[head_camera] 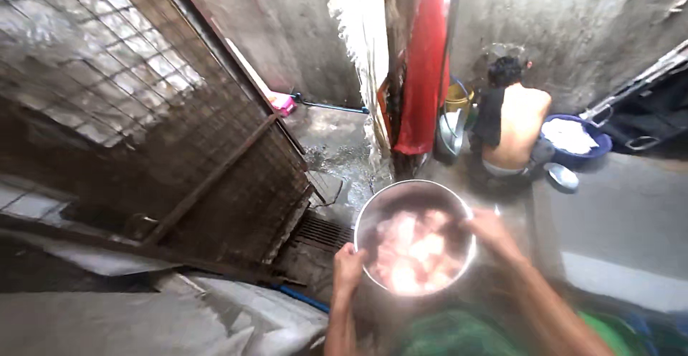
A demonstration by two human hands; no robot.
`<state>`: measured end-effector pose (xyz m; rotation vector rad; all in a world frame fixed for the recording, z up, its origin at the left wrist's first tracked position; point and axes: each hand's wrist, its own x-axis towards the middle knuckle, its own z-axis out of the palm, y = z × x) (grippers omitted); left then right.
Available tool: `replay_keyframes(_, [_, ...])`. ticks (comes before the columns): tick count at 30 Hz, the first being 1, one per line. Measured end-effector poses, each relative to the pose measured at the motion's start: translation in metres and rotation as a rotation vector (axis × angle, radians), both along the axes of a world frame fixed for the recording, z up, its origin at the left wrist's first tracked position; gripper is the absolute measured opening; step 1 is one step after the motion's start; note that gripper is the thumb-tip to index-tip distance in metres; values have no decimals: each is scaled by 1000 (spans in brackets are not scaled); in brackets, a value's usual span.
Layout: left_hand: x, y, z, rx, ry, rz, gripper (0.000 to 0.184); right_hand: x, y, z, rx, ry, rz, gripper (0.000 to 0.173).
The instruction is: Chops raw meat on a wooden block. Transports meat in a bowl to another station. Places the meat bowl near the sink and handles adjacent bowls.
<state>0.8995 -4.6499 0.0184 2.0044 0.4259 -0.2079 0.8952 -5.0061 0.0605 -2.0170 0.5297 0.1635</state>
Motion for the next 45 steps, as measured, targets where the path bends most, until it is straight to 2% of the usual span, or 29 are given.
replay_keyframes(5, [105, 18, 6, 36, -28, 246, 16, 186, 29, 2, 14, 17, 217, 15])
replay_keyframes(11, [242, 73, 5, 71, -91, 461, 15, 381, 108, 5, -12, 11, 407, 13])
replay_keyframes(17, [416, 166, -18, 48, -23, 393, 14, 544, 189, -26, -22, 46, 403, 20])
replay_keyframes(23, [612, 224, 9, 10, 54, 272, 12, 701, 240, -18, -37, 169, 216, 18])
replay_keyframes(27, [739, 232, 30, 21, 12, 171, 12, 790, 248, 7, -15, 69, 78, 11])
replay_keyframes(31, [857, 229, 37, 41, 7, 71, 15, 888, 244, 16, -58, -17, 22, 12])
replay_keyframes(33, [916, 227, 30, 12, 24, 41, 17, 942, 239, 13, -82, -8, 8, 14])
replay_keyframes(36, [1000, 224, 2, 1, 38, 25, 18, 1023, 232, 0, -105, 8, 21, 19])
replay_keyframes(39, [1082, 229, -22, -38, 55, 90, 17, 1127, 242, -3, -140, -6, 112, 16])
replay_keyframes(42, [1143, 236, -40, -66, 110, 177, 17, 1212, 252, -11, -169, 27, 197, 11])
replay_keyframes(45, [1195, 248, -42, -86, 121, 265, 18, 1299, 270, -15, -169, 8, 276, 9])
